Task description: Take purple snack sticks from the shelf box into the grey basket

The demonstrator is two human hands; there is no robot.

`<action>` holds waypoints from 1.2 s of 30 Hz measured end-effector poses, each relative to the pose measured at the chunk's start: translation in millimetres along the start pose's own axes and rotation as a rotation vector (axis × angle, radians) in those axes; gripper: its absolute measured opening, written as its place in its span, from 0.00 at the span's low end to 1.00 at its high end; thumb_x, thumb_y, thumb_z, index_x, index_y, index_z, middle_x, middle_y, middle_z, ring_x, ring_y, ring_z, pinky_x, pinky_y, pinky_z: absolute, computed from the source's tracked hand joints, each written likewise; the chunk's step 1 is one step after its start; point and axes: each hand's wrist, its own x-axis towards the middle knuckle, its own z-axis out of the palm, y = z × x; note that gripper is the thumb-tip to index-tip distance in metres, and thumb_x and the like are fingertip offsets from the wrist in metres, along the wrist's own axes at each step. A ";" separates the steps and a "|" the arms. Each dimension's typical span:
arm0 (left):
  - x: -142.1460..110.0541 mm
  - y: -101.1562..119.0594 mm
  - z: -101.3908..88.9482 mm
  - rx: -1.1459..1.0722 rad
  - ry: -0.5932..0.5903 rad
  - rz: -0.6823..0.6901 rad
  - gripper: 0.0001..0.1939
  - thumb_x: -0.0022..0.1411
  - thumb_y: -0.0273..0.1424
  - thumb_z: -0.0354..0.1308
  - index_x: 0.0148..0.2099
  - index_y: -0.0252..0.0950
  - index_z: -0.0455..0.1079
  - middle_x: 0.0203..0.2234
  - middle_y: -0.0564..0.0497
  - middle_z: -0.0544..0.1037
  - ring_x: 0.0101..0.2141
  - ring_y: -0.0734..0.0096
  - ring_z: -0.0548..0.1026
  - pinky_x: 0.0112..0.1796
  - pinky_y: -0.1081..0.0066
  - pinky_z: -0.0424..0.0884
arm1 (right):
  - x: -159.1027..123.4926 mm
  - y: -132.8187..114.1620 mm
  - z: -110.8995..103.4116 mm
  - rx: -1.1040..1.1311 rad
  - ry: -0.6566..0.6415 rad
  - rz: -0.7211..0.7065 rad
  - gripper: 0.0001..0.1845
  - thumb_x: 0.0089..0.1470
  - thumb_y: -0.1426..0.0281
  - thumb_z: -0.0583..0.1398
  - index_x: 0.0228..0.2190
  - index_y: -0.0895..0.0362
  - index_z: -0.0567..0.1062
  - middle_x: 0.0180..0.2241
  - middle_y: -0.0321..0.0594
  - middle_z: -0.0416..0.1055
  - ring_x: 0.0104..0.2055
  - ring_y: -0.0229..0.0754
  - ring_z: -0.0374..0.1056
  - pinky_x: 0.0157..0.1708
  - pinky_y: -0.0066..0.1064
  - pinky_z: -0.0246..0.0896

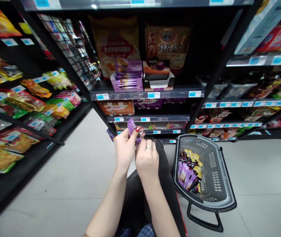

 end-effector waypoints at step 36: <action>16.2 -8.4 -9.1 -0.911 0.037 -0.240 0.12 0.66 0.31 0.48 0.43 0.29 0.69 0.49 0.37 0.73 0.45 0.55 0.76 0.49 0.55 0.69 | -6.5 51.0 21.6 0.131 0.302 -0.281 0.14 0.51 0.80 0.60 0.42 0.65 0.70 0.36 0.51 0.71 0.45 0.48 0.69 0.48 0.40 0.67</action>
